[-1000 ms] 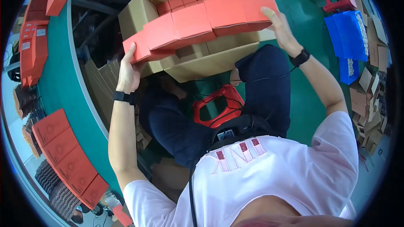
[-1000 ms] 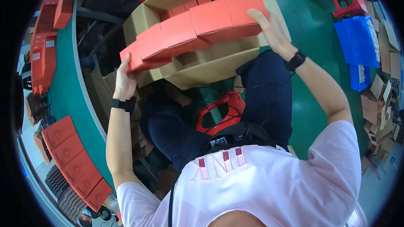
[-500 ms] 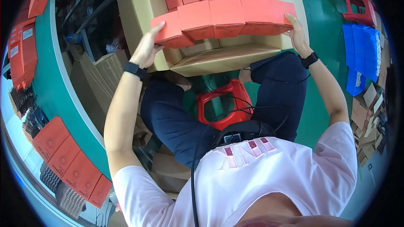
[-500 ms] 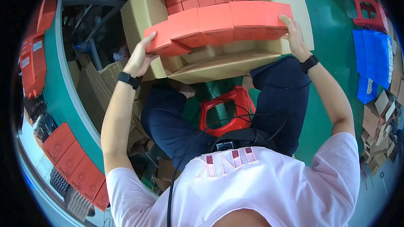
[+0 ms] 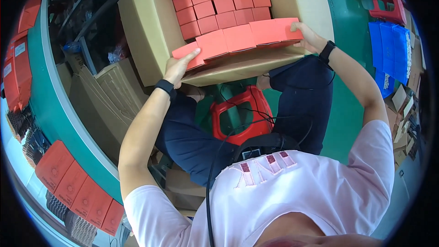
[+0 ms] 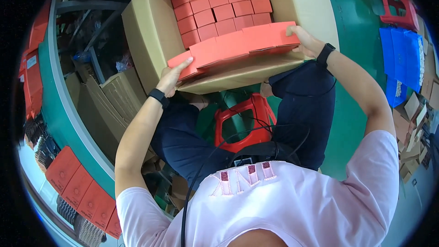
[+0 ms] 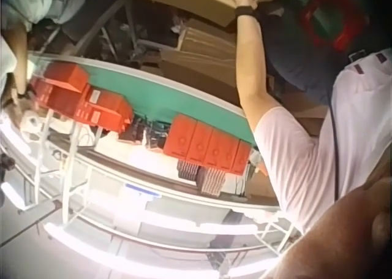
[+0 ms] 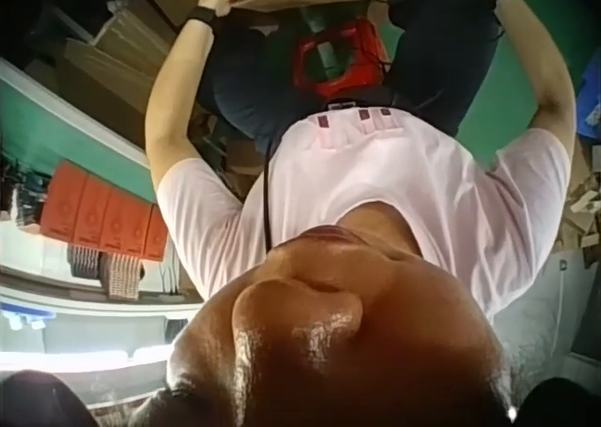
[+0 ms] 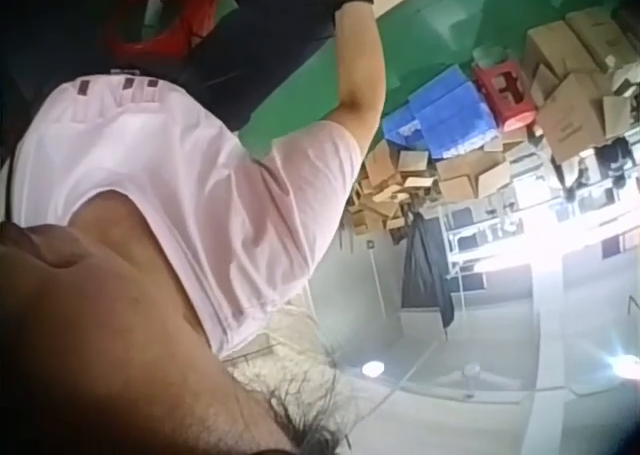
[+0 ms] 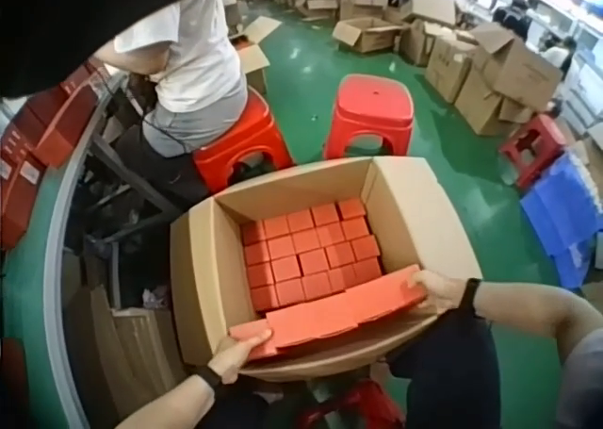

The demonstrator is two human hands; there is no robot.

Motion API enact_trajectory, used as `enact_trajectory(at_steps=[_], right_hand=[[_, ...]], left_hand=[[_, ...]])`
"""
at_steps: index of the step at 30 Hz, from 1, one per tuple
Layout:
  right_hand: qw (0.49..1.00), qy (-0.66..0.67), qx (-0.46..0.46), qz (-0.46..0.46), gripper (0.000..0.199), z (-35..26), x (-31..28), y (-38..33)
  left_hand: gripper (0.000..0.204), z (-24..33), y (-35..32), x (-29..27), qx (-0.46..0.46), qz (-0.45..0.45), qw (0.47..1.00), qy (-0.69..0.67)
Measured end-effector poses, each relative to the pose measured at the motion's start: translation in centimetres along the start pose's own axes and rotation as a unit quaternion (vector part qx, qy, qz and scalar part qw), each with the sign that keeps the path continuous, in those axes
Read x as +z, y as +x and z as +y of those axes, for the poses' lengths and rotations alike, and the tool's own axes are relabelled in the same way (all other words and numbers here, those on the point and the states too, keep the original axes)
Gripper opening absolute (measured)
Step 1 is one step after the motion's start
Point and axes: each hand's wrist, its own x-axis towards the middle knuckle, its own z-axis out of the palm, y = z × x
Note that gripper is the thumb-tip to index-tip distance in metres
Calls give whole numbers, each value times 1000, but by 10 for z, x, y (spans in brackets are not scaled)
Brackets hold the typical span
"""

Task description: Packing individual red product boxes into larger cardboard boxes on a factory assembly line.

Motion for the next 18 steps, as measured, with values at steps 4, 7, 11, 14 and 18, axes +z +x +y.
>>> enact_trajectory(at_steps=[4,7,11,14,18], right_hand=[[995,16,98,8,75,-23,20,-1],[973,25,185,135,88,-28,37,19],[969,55,211,116,102,-11,21,52],[964,65,189,174,95,4,22,74],[961,111,184,175,92,15,27,114]], left_hand=[[80,-19,23,15,-52,145,988,-16],[110,-35,44,13,-102,122,987,-12],[111,-20,55,39,-176,144,969,-93],[91,-25,79,53,-159,257,944,-135],[73,-65,155,28,-117,258,948,-143]])
